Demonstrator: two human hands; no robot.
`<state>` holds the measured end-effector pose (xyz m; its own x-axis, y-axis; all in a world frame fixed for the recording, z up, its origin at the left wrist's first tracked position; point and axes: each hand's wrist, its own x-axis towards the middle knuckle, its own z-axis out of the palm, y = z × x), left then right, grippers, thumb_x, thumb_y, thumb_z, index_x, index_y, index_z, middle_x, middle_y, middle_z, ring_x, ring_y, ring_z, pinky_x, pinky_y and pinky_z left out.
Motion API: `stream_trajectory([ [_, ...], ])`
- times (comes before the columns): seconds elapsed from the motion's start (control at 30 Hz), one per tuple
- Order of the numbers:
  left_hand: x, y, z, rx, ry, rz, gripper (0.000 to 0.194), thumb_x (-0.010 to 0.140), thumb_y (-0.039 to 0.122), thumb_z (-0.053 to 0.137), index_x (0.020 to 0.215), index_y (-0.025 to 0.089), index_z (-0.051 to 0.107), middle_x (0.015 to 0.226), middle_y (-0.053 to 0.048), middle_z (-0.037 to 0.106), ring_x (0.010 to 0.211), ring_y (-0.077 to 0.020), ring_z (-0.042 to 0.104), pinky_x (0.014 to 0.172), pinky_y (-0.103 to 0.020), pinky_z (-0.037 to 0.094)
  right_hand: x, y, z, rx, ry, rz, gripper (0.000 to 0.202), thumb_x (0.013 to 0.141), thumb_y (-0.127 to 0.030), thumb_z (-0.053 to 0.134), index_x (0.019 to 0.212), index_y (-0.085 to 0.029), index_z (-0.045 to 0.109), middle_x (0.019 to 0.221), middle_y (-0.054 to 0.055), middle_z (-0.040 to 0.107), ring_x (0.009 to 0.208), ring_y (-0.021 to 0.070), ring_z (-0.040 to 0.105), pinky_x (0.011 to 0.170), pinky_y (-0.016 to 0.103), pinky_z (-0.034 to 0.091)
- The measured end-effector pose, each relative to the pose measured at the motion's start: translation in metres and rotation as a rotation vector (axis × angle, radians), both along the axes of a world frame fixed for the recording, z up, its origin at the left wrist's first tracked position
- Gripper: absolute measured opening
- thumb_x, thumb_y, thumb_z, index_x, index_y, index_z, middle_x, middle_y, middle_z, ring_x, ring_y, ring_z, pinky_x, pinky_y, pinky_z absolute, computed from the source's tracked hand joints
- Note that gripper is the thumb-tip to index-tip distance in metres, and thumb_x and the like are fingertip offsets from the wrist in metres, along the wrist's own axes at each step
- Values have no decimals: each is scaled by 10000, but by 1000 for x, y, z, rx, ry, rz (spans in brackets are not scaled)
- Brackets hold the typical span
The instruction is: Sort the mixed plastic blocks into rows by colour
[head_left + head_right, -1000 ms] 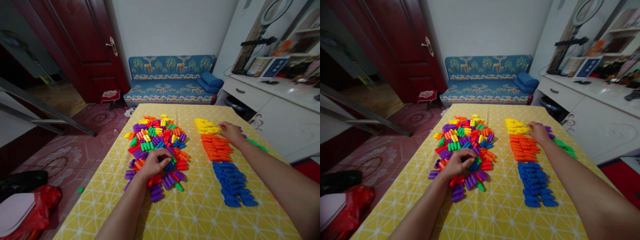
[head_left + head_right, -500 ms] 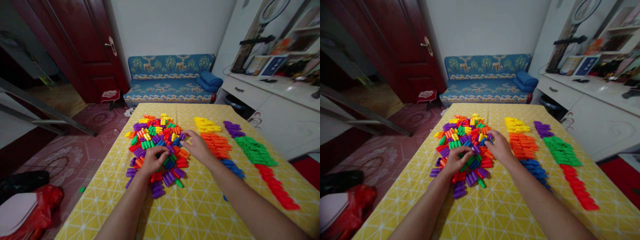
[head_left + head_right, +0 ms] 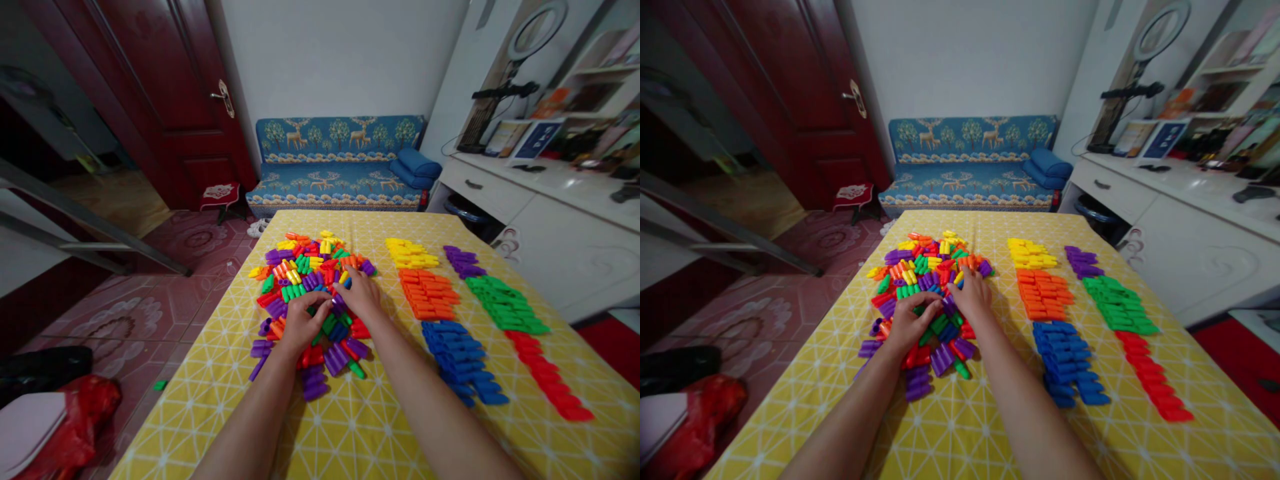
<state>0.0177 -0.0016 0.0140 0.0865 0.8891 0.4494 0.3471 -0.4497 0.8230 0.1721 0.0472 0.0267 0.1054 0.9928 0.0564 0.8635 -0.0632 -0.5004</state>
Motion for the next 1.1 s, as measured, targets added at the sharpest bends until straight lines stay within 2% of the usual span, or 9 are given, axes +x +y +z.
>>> stream_trajectory([
  [0.1, -1, 2, -3, 12, -5, 11, 111, 848, 225, 632, 860, 165, 724, 807, -37, 740, 705, -150, 671, 664, -243, 528, 3, 0, -4, 26, 125, 25, 498, 779, -405, 658, 1244, -234, 610, 1197, 108, 631, 1083, 269, 609, 912, 382, 459],
  [0.2, -3, 4, -6, 72, -15, 55, 123, 860, 208, 614, 927, 181, 714, 876, -42, 720, 782, -156, 667, 723, -261, 530, 3, -7, -10, 68, 378, 65, 346, 715, -333, 680, 1043, -225, 665, 1079, 53, 667, 979, 222, 633, 874, 348, 476],
  [0.3, -4, 6, -6, 135, -25, 99, 183, 858, 198, 612, 1024, 194, 687, 995, -59, 679, 866, -164, 650, 748, -273, 531, 1, -20, -19, 111, 684, 137, 325, 708, -310, 663, 1019, -221, 627, 1038, 23, 673, 937, 191, 636, 854, 325, 491],
  [0.4, -4, 8, -7, 132, -31, 99, 250, 854, 199, 609, 1100, 203, 658, 1107, -81, 636, 942, -179, 636, 698, -258, 536, -1, -33, -24, 145, 838, 204, 350, 720, -304, 660, 1053, -220, 593, 1082, 33, 666, 985, 194, 630, 872, 323, 494],
  [0.47, -5, 8, -8, 117, -3, 78, 298, 849, 183, 601, 1143, 208, 643, 1159, -91, 624, 1005, -197, 627, 709, -268, 539, -3, -39, -25, 177, 864, 222, 366, 730, -285, 657, 1081, -217, 583, 1123, 49, 661, 1043, 202, 621, 903, 330, 488],
  [0.57, -6, 9, -10, 109, 89, 19, 398, 818, 130, 598, 1205, 219, 622, 1223, -92, 631, 1127, -236, 592, 842, -338, 528, -4, -44, -27, 212, 910, 221, 393, 741, -272, 661, 1118, -207, 572, 1152, 73, 662, 1076, 209, 624, 921, 337, 490],
  [0.67, -7, 8, -12, 108, 143, -35, 410, 821, 130, 599, 1220, 221, 621, 1172, -79, 673, 1112, -238, 602, 931, -389, 494, -5, -45, -31, 236, 944, 213, 362, 762, -302, 674, 1098, -197, 592, 1111, 75, 683, 1023, 213, 648, 897, 341, 505],
  [0.9, -3, 5, -4, 124, 6, -43, 188, 861, 256, 638, 1026, 188, 696, 1028, -84, 711, 966, -205, 660, 839, -323, 525, -6, -47, -34, 415, 736, 289, 190, 882, -319, 579, 980, -195, 685, 1016, 68, 691, 991, 213, 637, 909, 354, 498],
  [1.1, -2, 4, -6, 117, -14, 90, 122, 811, 273, 690, 878, 172, 671, 822, -29, 684, 732, -141, 634, 665, -242, 510, -9, -53, -26, 614, 531, 246, 294, 872, -219, 573, 1157, -235, 643, 1184, 84, 639, 1166, 226, 561, 1037, 426, 439],
])
